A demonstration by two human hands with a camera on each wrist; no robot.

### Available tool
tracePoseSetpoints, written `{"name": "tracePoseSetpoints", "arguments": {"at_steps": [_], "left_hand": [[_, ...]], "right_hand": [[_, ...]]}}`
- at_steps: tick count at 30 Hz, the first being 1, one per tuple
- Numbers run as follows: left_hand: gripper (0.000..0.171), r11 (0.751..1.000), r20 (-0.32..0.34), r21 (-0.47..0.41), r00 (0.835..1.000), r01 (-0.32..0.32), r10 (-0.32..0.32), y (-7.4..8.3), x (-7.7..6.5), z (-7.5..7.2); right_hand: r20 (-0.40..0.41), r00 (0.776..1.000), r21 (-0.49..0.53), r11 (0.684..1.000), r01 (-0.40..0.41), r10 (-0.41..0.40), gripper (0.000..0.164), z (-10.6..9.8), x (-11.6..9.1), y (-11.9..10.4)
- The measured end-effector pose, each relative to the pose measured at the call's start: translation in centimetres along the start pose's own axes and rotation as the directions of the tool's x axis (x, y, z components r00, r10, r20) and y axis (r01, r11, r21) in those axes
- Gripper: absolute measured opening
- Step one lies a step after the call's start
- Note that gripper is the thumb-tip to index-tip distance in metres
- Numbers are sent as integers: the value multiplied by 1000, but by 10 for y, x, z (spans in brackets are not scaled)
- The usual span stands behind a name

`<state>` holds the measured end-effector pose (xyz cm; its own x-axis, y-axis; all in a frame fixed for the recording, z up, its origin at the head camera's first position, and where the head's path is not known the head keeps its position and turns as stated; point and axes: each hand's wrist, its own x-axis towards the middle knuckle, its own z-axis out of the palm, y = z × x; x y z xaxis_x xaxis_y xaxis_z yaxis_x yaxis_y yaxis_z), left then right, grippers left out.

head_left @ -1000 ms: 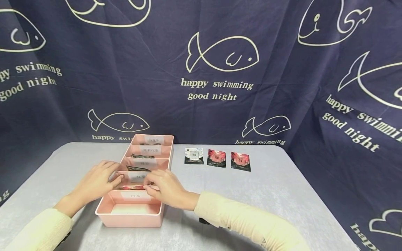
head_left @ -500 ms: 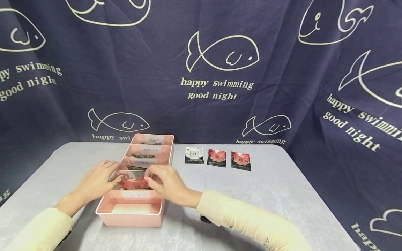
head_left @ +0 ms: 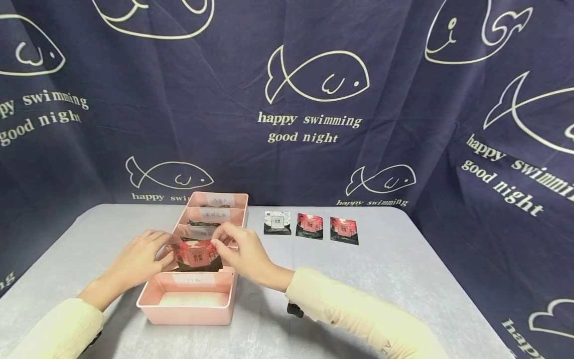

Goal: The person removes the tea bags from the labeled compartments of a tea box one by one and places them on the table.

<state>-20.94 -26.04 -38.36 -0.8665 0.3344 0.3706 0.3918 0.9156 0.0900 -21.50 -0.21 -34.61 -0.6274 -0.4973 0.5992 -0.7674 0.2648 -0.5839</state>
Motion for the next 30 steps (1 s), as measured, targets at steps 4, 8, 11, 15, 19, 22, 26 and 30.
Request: {"name": "tracePoseSetpoints", "arguments": {"at_steps": [4,8,11,15,19,22,26,30], "left_hand": [[38,1000,-7,-6,1000,-1,1,1,0,0],[38,1000,-4,-7,1000,2,-2,1,0,0],[37,1000,-3,-9,1000,0,0,0,0,0],[35,1000,-6,-10,1000,-5,5,0,0,1],[35,1000,-12,-14,1000,-9,9,-1,-1,2],[35,1000,-14,-16,1000,-9,9,0,-1,2],[34,1000,-20,-16,1000,-14,13,0,-1,2],[33,1000,-25,-15,1000,-16,16,0,-1,2]], "right_hand": [[-20,999,39,999,-29,30,4,-7,3,-1],[-35,997,68,996,-60,62,4,-16,5,0],[-52,996,65,995,-72,76,4,-23,7,2],[-75,993,47,995,-93,96,4,-34,7,8],[-118,987,42,994,-104,108,4,-46,5,17],[-151,980,39,992,-124,129,4,-57,3,23],[-182,970,35,987,-158,162,4,-71,-2,33],[-226,958,19,985,-174,174,4,-86,-8,46]]}}
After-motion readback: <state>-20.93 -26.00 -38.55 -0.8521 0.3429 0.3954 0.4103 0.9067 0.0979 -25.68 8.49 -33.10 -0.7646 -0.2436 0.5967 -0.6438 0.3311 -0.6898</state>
